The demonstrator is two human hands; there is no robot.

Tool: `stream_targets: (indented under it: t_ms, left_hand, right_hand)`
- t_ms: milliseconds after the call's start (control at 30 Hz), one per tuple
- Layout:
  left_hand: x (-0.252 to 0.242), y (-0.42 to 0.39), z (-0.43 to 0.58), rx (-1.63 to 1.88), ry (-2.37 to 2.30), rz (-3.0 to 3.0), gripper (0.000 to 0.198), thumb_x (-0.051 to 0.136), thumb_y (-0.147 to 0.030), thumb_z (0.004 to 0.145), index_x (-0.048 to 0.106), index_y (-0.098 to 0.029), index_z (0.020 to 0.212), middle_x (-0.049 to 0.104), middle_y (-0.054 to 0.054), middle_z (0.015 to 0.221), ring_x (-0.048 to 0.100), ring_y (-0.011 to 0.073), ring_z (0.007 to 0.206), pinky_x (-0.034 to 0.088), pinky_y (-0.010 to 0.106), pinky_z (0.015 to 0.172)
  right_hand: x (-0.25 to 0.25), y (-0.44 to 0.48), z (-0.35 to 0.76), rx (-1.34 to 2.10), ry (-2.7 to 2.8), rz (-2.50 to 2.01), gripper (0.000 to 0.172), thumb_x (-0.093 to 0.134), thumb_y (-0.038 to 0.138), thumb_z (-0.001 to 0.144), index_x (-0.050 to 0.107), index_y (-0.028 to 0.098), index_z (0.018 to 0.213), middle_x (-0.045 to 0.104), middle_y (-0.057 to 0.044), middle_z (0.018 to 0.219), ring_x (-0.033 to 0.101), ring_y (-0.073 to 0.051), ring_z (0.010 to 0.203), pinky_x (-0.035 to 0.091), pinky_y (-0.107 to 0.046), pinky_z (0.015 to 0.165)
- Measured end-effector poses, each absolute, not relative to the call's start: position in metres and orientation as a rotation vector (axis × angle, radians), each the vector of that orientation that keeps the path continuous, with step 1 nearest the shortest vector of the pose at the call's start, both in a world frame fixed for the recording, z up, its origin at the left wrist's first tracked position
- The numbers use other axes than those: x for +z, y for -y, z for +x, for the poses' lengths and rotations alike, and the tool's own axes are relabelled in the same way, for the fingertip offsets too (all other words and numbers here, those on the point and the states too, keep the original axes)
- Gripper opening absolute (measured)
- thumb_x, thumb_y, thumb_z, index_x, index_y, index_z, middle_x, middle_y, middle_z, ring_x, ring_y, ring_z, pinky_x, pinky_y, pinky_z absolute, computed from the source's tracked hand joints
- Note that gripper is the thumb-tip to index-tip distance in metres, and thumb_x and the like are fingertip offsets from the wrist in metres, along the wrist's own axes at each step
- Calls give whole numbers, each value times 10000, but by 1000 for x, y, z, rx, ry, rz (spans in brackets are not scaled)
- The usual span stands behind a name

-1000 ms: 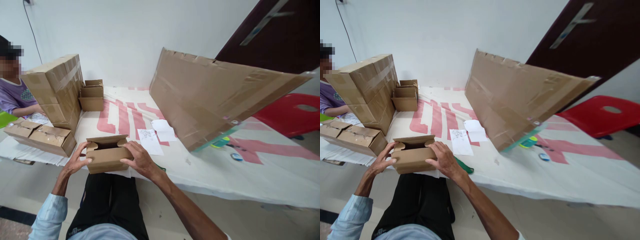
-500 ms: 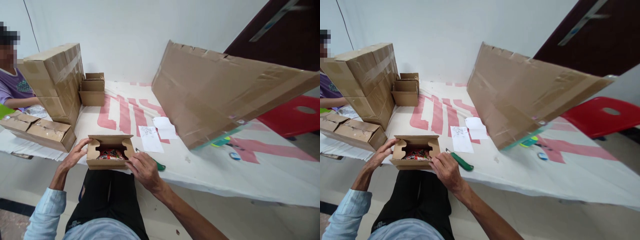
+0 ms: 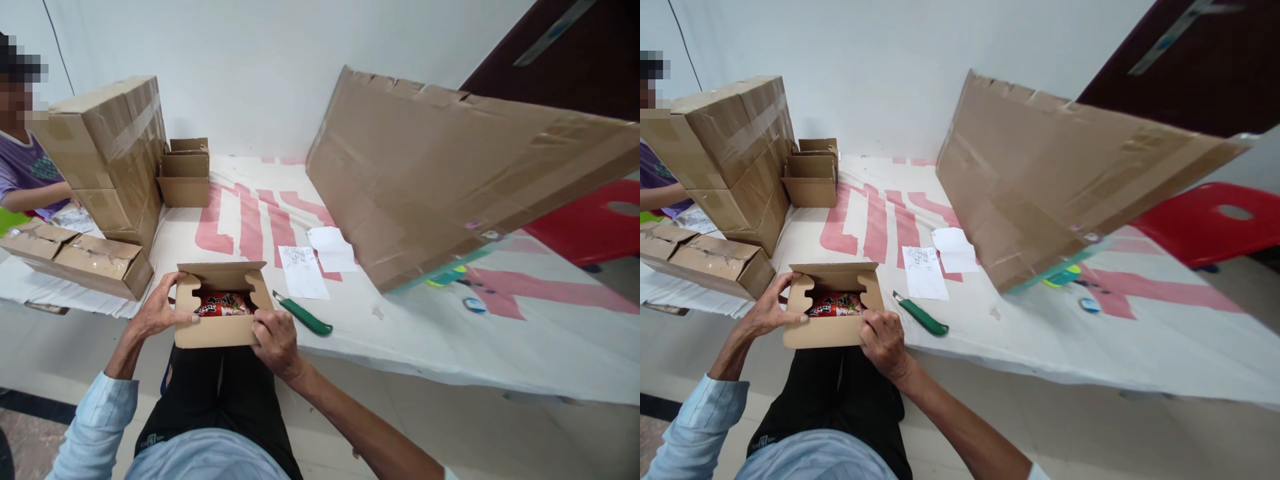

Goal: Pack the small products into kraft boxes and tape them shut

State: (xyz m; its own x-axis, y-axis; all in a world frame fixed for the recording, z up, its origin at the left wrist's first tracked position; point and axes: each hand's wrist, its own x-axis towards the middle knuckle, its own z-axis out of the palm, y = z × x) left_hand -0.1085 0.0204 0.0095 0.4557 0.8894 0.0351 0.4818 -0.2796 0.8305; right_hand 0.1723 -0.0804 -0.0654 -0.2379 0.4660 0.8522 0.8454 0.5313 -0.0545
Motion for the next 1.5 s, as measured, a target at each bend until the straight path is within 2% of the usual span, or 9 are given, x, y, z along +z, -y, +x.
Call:
stream_targets:
  t_ms: [200, 300, 400, 500, 700, 867, 1033, 1167, 1500]
  left_hand:
    - [9, -10, -80, 747, -1456, 2147, 613, 836, -368, 718, 591, -202, 1255, 666, 122, 1233, 670, 346, 1168, 544, 497, 1031]
    - [12, -4, -73, 774, -1542, 2145, 555, 751, -349, 770, 593, -201, 1281, 719, 124, 1183, 705, 364, 1128, 559, 516, 1015]
    - [12, -1, -79, 856, -1493, 2039, 538, 616, -390, 897, 566, -202, 1398, 735, 140, 1277, 712, 368, 1179, 562, 528, 1021]
    - [7, 1, -88, 1017, -1385, 1925, 554, 444, -400, 1011, 509, -187, 1519, 698, 156, 1406, 666, 352, 1304, 535, 527, 1084]
    - [-4, 4, -96, 1225, -1333, 1897, 564, 375, -414, 1061, 499, -168, 1553, 603, 154, 1549, 580, 319, 1427, 449, 502, 1205]
    - [1, 7, -94, 1146, -1346, 1958, 509, 375, -387, 1065, 578, -169, 1478, 686, 142, 1428, 651, 297, 1317, 500, 467, 1139]
    - [5, 10, -90, 1127, -1430, 1932, 481, 382, -375, 1062, 594, -195, 1455, 738, 113, 1267, 701, 290, 1208, 551, 423, 1025]
    - [1, 12, -89, 1163, -1464, 1921, 477, 382, -352, 1061, 583, -196, 1464, 726, 120, 1284, 705, 288, 1179, 558, 418, 995]
    - [-10, 12, -96, 1351, -1560, 1725, 456, 390, -327, 1043, 586, -186, 1430, 692, 131, 1389, 665, 282, 1264, 547, 418, 1060]
  right_hand:
    - [-54, 90, 177, -439, 1989, -1077, 65, 644, 209, 929, 602, 219, 978, 695, -117, 1047, 583, -272, 941, 469, -427, 838]
    - [-37, 95, 182, -339, 2062, -1068, 124, 646, 318, 977, 618, 202, 1009, 698, -136, 1057, 592, -281, 940, 497, -435, 825]
    - [-20, 95, 184, -219, 2135, -1048, 234, 615, 404, 1020, 657, 180, 1074, 710, -149, 1091, 615, -281, 956, 520, -437, 824]
    - [-6, 87, 182, -116, 2199, -1027, 235, 589, 363, 1042, 699, 172, 1121, 736, -142, 1137, 643, -284, 1047, 535, -452, 906]
    - [21, 63, 178, 32, 2320, -1080, 162, 616, 275, 1032, 757, 203, 1067, 769, -90, 1134, 631, -292, 1238, 493, -477, 1091]
    - [32, 57, 191, -36, 2373, -1300, 172, 686, 345, 998, 741, 185, 968, 741, -113, 1007, 659, -292, 1016, 540, -479, 947]
    - [16, 60, 211, -48, 2080, -1354, 111, 631, 199, 987, 733, 207, 1032, 735, -110, 1038, 667, -275, 1000, 573, -431, 874]
    - [-7, 62, 214, 77, 1775, -1290, 239, 552, 136, 989, 739, 215, 1117, 737, -105, 1082, 714, -235, 995, 591, -387, 874]
    - [-52, 62, 229, 425, 1292, -1447, 175, 661, 327, 938, 778, 211, 995, 771, -90, 1040, 721, -247, 965, 603, -414, 846]
